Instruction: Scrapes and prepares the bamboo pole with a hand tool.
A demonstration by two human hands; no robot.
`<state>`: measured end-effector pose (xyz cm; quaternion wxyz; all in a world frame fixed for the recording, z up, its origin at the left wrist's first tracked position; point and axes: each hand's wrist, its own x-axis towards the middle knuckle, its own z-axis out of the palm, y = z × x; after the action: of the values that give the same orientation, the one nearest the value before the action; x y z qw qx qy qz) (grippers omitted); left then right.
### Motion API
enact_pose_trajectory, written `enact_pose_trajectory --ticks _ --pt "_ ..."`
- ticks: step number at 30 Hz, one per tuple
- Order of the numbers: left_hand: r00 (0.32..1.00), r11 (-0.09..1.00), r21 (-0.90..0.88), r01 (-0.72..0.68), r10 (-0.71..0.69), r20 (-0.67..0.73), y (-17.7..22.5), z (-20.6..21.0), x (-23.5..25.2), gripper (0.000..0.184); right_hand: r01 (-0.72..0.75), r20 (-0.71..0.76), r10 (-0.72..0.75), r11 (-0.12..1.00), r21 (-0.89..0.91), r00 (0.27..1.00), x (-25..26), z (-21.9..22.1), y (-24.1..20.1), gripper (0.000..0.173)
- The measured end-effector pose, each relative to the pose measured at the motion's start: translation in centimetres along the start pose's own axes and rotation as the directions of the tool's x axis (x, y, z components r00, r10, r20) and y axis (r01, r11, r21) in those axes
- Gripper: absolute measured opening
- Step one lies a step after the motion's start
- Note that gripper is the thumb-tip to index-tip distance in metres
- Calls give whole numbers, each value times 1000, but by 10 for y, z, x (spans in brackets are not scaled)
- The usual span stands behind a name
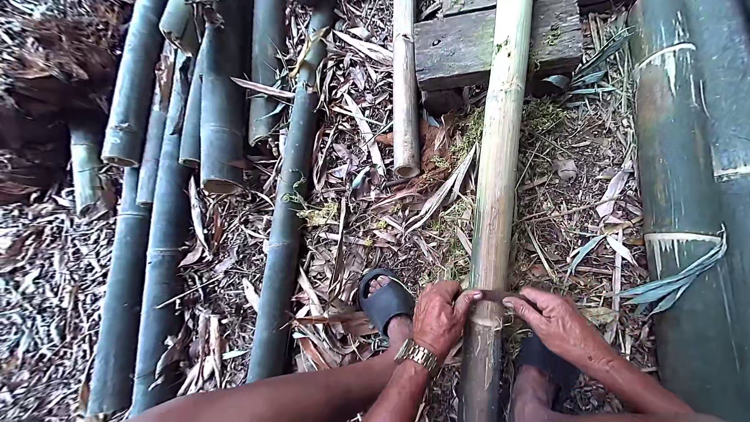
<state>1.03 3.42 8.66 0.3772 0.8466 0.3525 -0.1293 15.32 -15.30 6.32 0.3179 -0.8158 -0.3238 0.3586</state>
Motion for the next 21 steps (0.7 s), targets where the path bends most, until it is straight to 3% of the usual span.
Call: enact_pose_trajectory --ticks 2,6,8,12,15,17,21 --pt "1000 1000 -2 -10 10 -25 -1 1 9 46 22 -37 -23 999 -35 999 7 -1 -1 41" --pt "999 1000 12 -1 0 49 -16 17 -43 58 -13 178 -9 993 121 984 -31 17 15 51" --pt "1000 1000 3 -12 12 5 -16 25 -49 60 8 169 -31 991 133 985 -34 20 23 53" --pt "999 999 23 -30 31 -26 21 -8 29 49 -62 29 61 997 40 998 26 -24 1 42" --pt "982 991 39 -130 134 -135 53 -40 103 47 -2 -157 0 1000 -8 988 93 -64 -15 41" --pt "983 991 44 -125 130 -132 72 -60 141 49 17 -189 -22 999 -28 982 130 -87 -21 46" --pt "974 987 37 -154 158 -160 64 -52 130 46 33 -169 -41 998 -49 985 121 -82 -19 46"
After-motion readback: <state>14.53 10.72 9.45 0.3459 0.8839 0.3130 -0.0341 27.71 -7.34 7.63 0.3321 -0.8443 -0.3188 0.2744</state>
